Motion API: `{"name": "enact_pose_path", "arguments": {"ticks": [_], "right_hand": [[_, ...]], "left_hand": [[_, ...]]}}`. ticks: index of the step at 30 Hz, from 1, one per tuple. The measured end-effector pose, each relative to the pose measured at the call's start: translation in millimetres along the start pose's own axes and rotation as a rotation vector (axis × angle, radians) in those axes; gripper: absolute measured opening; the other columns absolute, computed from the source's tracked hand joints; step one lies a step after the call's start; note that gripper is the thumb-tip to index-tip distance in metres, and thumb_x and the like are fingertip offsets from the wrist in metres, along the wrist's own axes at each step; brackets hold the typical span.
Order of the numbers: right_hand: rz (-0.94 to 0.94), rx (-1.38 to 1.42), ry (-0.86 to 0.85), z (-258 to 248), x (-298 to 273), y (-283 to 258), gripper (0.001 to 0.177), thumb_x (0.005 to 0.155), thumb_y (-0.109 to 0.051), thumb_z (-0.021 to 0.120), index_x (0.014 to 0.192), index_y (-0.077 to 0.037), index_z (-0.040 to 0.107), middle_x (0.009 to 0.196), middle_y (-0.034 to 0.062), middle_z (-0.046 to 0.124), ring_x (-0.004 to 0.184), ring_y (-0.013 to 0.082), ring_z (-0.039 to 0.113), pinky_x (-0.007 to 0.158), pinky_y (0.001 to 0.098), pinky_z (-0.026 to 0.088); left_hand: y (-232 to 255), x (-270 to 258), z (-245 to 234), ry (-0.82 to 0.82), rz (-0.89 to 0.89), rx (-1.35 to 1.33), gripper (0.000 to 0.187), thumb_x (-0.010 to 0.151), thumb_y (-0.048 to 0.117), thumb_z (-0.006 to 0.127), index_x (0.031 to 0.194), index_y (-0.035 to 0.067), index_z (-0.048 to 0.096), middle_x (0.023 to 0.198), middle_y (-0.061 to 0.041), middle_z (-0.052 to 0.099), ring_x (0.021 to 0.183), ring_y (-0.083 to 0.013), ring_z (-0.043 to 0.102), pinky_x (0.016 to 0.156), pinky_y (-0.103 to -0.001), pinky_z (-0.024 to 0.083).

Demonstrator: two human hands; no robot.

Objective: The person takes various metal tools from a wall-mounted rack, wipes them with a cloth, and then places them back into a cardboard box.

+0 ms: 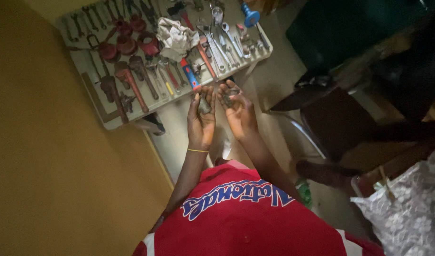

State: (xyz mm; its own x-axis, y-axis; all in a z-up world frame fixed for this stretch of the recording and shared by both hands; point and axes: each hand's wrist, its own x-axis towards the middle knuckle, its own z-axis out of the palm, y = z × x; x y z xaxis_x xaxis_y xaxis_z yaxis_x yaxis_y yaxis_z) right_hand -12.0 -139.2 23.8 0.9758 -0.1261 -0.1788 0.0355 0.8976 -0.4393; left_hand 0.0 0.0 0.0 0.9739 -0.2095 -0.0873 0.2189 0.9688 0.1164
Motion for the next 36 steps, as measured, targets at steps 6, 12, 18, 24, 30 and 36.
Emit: {"name": "enact_pose_path", "arguments": {"ticks": [6, 12, 18, 24, 30, 36], "right_hand": [[0.003, -0.134, -0.077, 21, 35, -28, 0.059, 0.093, 0.006, 0.056, 0.15, 0.006, 0.043, 0.134, 0.0183, 0.06, 0.129, 0.0248, 0.059, 0.116, 0.0369, 0.044], [0.02, -0.165, -0.073, 21, 61, -46, 0.045, 0.097, 0.005, 0.055, 0.141, -0.001, 0.044, 0.138, 0.0213, 0.059, 0.13, 0.0265, 0.059, 0.118, 0.0375, 0.043], [0.035, -0.264, -0.072, 20, 88, -56, 0.04, 0.099, 0.005, 0.056, 0.138, 0.003, 0.046, 0.141, 0.0247, 0.059, 0.133, 0.03, 0.058, 0.119, 0.0385, 0.044], [-0.003, -0.377, -0.073, 16, 127, -55, 0.047, 0.095, 0.006, 0.058, 0.141, 0.004, 0.047, 0.131, 0.0163, 0.062, 0.129, 0.0255, 0.061, 0.116, 0.038, 0.046], [0.05, -0.476, 0.031, 9, 206, -58, 0.045, 0.092, 0.006, 0.065, 0.135, 0.002, 0.053, 0.121, 0.0121, 0.067, 0.118, 0.0221, 0.067, 0.106, 0.0337, 0.054], [-0.103, -0.878, 0.274, -4, 295, -93, 0.044, 0.09, 0.002, 0.074, 0.132, -0.009, 0.065, 0.113, 0.0071, 0.068, 0.098, 0.0165, 0.066, 0.077, 0.0305, 0.05]], "left_hand": [[-18, 40, 18, -0.043, 0.074, 0.079, 0.029, 0.107, 0.009, 0.057, 0.134, -0.001, 0.056, 0.139, -0.015, 0.061, 0.141, -0.0308, 0.054, 0.127, -0.045, 0.039], [-32, 72, 22, -0.02, 0.068, 0.082, 0.034, 0.104, 0.002, 0.055, 0.138, 0.001, 0.054, 0.142, -0.015, 0.059, 0.14, -0.0275, 0.053, 0.124, -0.043, 0.04], [-41, 102, 24, -0.005, 0.071, 0.077, 0.03, 0.108, 0.003, 0.054, 0.138, 0.001, 0.054, 0.144, -0.016, 0.059, 0.14, -0.0272, 0.054, 0.123, -0.041, 0.042], [-44, 147, 12, 0.035, 0.033, 0.093, 0.034, 0.105, 0.002, 0.052, 0.139, 0.002, 0.054, 0.143, -0.016, 0.059, 0.138, -0.0269, 0.054, 0.116, -0.042, 0.046], [-42, 224, 5, 0.049, 0.03, 0.106, 0.035, 0.106, 0.001, 0.052, 0.14, -0.001, 0.053, 0.145, -0.017, 0.058, 0.142, -0.0266, 0.054, 0.122, -0.04, 0.043], [-46, 310, -6, 0.04, 0.022, 0.178, 0.029, 0.105, 0.003, 0.057, 0.134, 0.001, 0.055, 0.143, -0.016, 0.06, 0.138, -0.0267, 0.058, 0.122, -0.038, 0.046]]}}
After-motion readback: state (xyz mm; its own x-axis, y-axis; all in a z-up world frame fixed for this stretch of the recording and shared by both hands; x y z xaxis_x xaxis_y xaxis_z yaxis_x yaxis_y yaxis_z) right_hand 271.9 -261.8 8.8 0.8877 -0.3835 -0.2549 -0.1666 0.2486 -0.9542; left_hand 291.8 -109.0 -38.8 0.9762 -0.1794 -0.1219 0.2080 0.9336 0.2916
